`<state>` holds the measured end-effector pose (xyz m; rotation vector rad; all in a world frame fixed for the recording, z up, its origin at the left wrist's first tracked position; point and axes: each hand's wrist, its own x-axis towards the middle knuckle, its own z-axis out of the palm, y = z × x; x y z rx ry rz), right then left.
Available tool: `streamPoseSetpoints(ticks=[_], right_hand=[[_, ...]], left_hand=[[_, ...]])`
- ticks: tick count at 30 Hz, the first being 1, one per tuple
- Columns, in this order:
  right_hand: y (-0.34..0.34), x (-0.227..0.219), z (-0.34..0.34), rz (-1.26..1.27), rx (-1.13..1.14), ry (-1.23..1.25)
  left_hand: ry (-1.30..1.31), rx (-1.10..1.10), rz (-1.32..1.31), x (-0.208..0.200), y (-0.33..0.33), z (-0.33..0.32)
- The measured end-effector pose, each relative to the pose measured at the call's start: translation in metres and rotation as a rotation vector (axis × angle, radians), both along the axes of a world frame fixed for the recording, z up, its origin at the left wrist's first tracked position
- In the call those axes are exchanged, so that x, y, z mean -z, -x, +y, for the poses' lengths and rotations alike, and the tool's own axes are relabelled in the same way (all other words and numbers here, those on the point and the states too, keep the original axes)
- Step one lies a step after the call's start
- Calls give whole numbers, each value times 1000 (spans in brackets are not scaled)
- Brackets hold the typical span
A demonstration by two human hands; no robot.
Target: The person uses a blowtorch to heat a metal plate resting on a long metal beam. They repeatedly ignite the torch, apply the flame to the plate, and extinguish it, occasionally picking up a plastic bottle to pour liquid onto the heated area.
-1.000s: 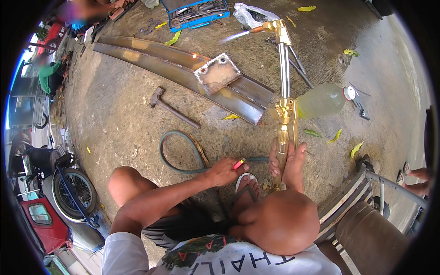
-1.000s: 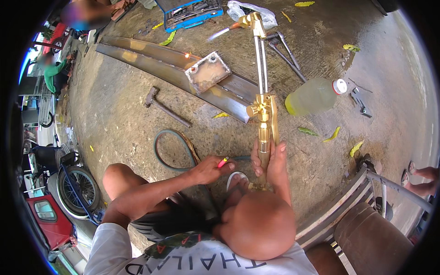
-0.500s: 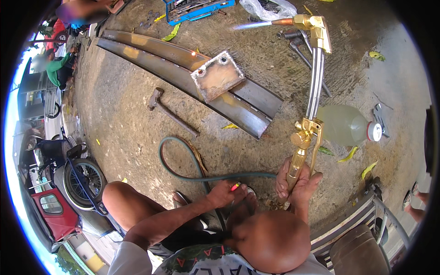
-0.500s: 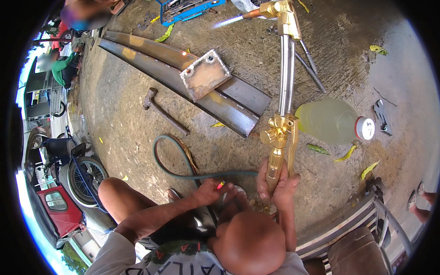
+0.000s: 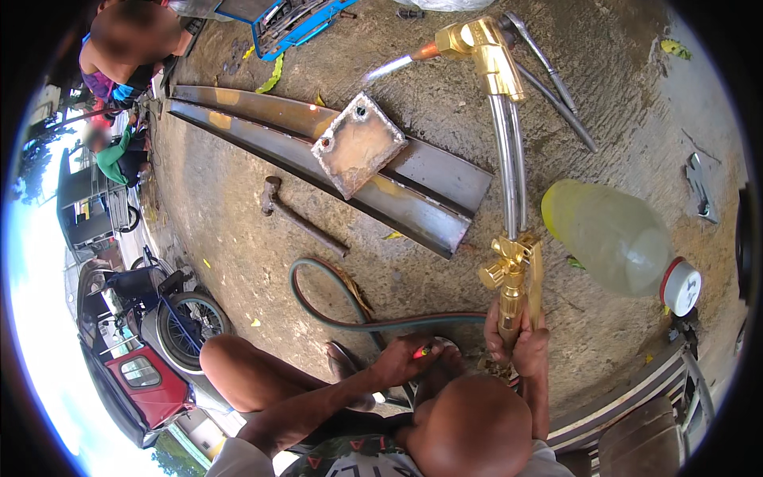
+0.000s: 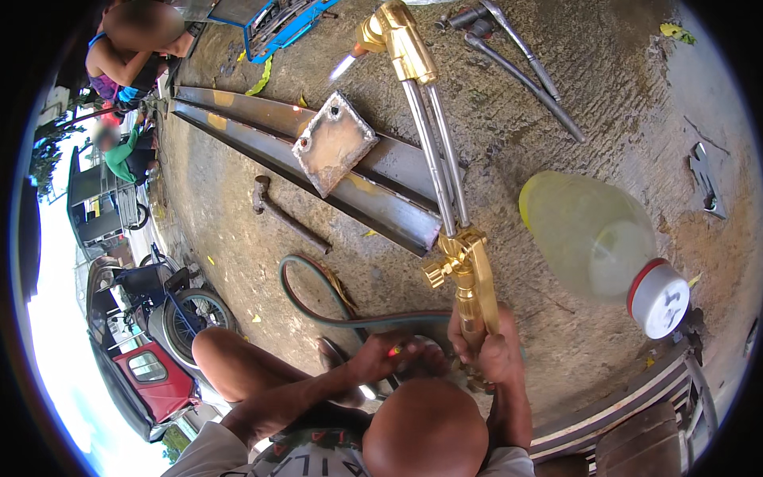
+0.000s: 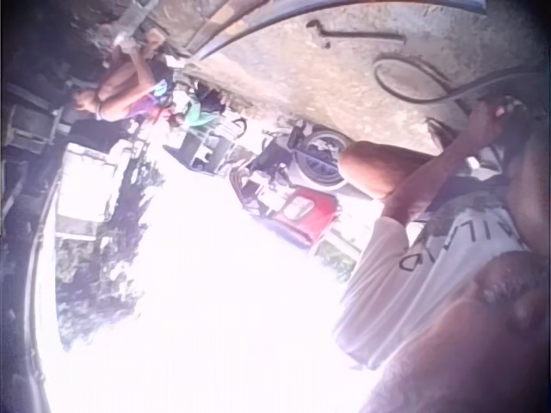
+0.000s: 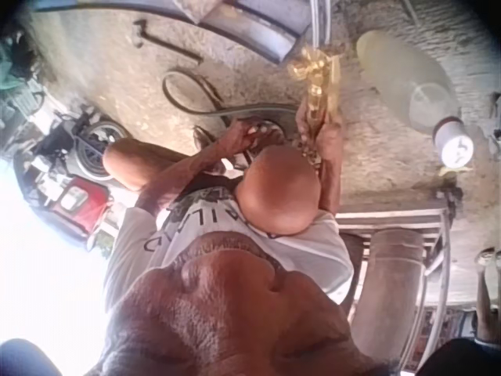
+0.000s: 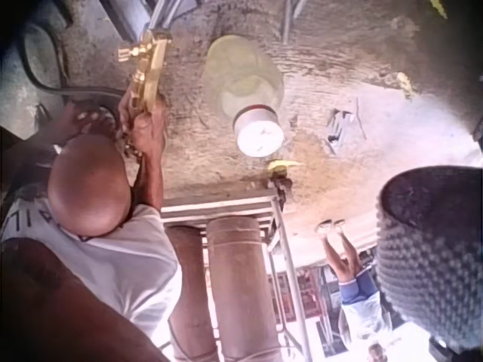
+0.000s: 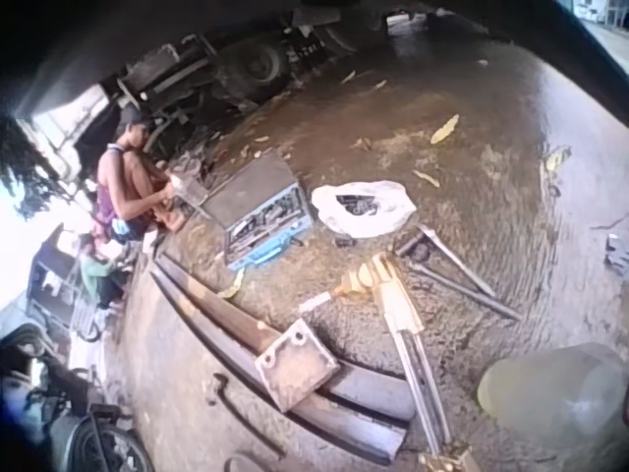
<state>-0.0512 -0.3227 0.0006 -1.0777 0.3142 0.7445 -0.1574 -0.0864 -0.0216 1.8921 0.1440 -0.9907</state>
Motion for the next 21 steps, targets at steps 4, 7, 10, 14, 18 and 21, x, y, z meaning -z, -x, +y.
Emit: streamPoseSetpoints(ticks=[4,7,10,14,18,21], right_hand=[[2,0,-2,51,48,-30],[3,3,-6,37,63,-55],[10,10,-5,-48,91,-83],[10,4,1,-66,104,-61],[18,3,6,-94,141,-6],[21,-7,12,-141,173,72]], left_hand=[[-37,-27,26,-7,1,-1],[-51,10,25,-7,3,3],[-37,12,-16,-8,3,7],[14,-12,-76,-19,-5,6],[48,55,-165,-33,-26,9],[81,94,-110,-60,-54,10]])
